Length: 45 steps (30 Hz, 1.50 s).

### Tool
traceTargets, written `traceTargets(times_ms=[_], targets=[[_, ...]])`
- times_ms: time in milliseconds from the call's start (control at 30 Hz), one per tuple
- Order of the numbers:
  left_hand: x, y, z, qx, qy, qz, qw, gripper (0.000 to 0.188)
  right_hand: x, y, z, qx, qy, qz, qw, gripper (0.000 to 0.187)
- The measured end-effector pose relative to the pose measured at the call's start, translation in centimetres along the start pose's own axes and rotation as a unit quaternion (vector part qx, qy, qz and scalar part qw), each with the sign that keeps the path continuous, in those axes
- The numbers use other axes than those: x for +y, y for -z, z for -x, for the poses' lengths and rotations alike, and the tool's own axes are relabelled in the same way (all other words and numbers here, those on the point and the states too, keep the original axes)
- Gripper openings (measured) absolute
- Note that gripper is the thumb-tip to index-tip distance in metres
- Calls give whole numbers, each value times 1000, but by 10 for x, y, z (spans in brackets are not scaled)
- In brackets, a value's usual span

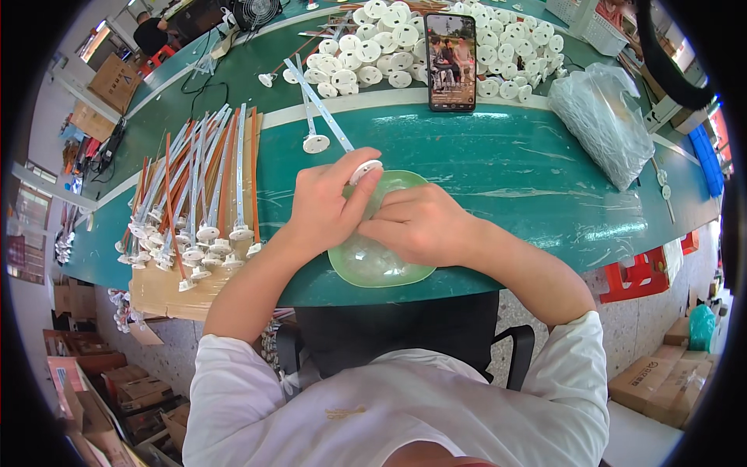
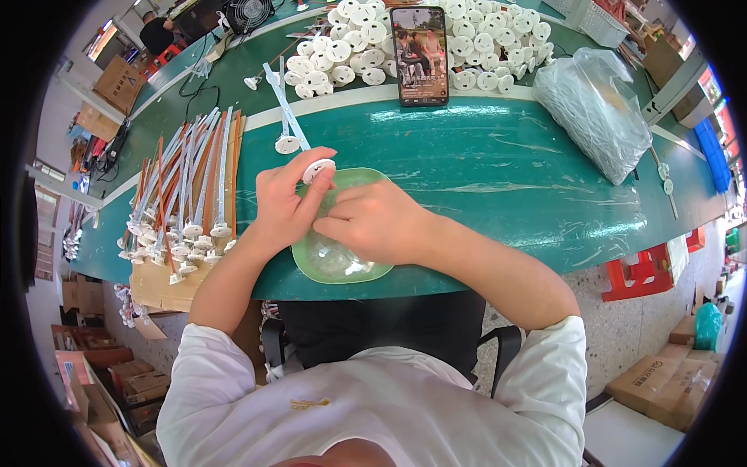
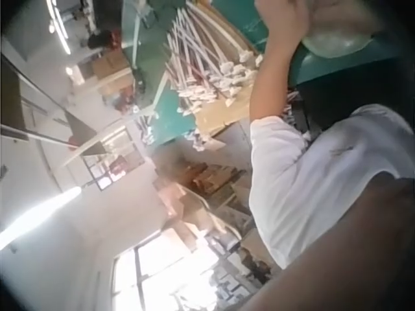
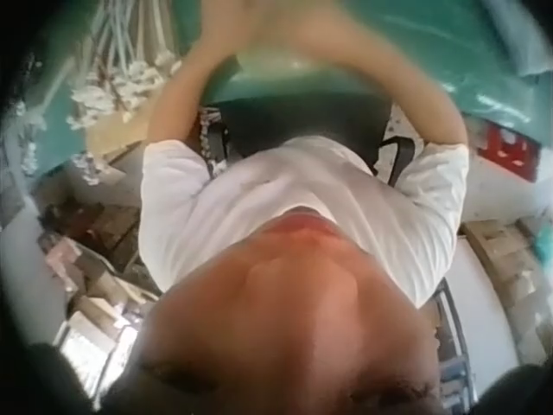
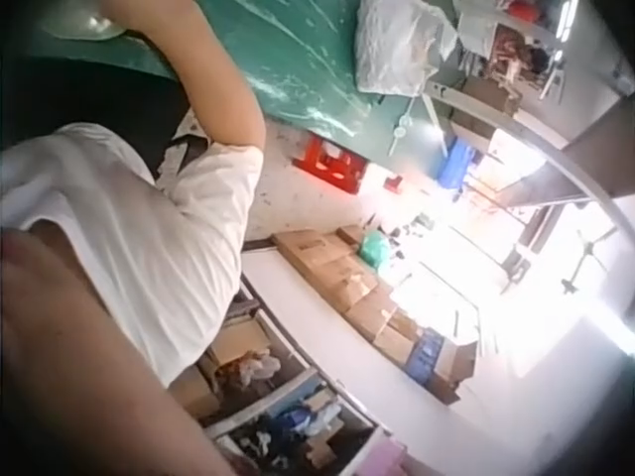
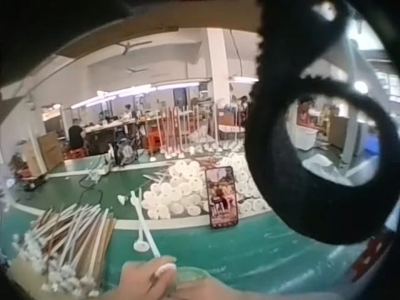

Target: Assembling small white plastic components on a workbench in a manufacturing environment.

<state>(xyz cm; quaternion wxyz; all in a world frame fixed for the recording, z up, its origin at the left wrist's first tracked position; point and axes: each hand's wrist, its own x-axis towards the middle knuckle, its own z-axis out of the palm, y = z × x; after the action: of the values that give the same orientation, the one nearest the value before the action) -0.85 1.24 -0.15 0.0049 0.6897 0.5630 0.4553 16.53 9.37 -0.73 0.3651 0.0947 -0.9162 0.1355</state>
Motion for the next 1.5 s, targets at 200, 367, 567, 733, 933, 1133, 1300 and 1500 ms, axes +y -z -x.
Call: traceTargets(times_ms=[200, 367, 567, 733, 933, 1133, 1300, 1500], targets=[[-1, 0, 1, -17, 4, -3, 1000, 19, 1, 1, 1, -30, 12, 14, 999, 21], [0, 0, -1, -29, 3, -9, 1000, 19, 0, 3, 0, -15, 19, 24, 999, 20], [-2, 1, 1, -33, -9, -24, 999, 19, 1, -1, -1, 7, 30, 21, 999, 22], [0, 2, 2, -40, -15, -30, 999, 18, 1, -1, 1, -3, 28, 23, 999, 24], [0, 2, 1, -38, -17, -34, 999, 19, 0, 0, -1, -5, 37, 24, 999, 23], [0, 1, 2, -47, -23, -47, 998, 18, 0, 3, -1, 0, 50, 25, 998, 24], [1, 1, 1, -24, 24, 29, 999, 20, -1, 4, -2, 13, 15, -6, 1000, 26], [0, 2, 0, 36, 68, 161, 984, 22, -2, 10, -7, 84, -113, -62, 988, 20]])
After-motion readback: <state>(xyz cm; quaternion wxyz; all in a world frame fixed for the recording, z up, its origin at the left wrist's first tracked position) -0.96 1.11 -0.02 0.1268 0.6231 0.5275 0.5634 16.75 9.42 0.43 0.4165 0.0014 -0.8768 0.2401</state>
